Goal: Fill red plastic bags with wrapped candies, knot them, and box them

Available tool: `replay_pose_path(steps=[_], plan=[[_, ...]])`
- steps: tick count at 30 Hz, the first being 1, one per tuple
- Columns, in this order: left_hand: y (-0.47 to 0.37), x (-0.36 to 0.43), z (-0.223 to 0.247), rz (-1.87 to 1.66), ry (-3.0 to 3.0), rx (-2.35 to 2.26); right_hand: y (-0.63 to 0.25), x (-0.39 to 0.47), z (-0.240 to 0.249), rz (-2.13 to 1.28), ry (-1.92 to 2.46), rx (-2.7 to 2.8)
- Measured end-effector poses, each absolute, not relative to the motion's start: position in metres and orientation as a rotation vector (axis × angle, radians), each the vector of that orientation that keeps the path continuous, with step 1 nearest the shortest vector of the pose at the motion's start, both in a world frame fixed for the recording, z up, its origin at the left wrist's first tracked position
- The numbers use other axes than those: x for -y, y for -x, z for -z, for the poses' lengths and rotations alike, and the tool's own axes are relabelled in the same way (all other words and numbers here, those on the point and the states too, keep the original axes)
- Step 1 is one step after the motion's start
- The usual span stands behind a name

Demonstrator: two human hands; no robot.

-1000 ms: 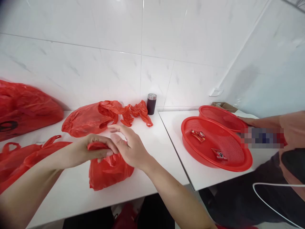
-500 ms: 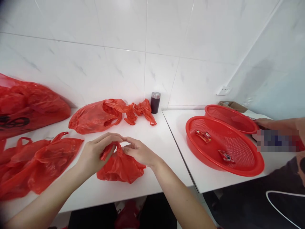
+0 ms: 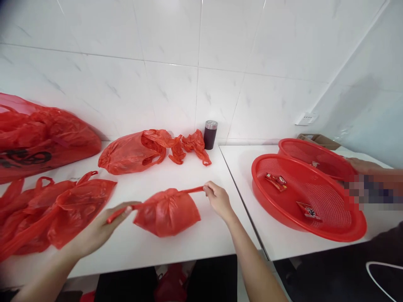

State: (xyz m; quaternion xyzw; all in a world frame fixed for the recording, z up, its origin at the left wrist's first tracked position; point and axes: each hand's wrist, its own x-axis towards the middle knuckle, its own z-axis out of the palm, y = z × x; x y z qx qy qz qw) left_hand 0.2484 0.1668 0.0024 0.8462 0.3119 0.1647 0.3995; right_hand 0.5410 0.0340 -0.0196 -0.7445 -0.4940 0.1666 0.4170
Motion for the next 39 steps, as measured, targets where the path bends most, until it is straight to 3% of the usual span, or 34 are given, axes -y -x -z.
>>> replay_pose_path(steps=[8, 14, 21, 27, 34, 39], plan=[[-0.299, -0.141, 0.040, -0.950, -2.022, -1.056, -0.490, -0.057, 0.037, -0.114, 1.973, 1.142], [-0.325, -0.154, 0.050, -0.712, -2.232, -1.165, -0.476, -0.071, 0.065, -0.217, 2.158, 1.111], [-0.325, -0.171, 0.049, -0.444, -2.349, -1.248, -0.520, -0.076, 0.076, 0.119, 2.257, 1.088], [-0.335, -0.182, 0.069, -0.249, -2.450, -1.293, -0.532, -0.080, 0.101, 0.061, 2.313, 1.193], [-0.335, -0.184, 0.088, -0.236, -2.475, -1.302, -0.536, -0.081, 0.109, -0.007, 2.240, 1.092], [-0.313, -0.187, 0.076, -0.344, -2.311, -1.383, -0.544, -0.073, 0.105, -0.061, 2.128, 0.841]])
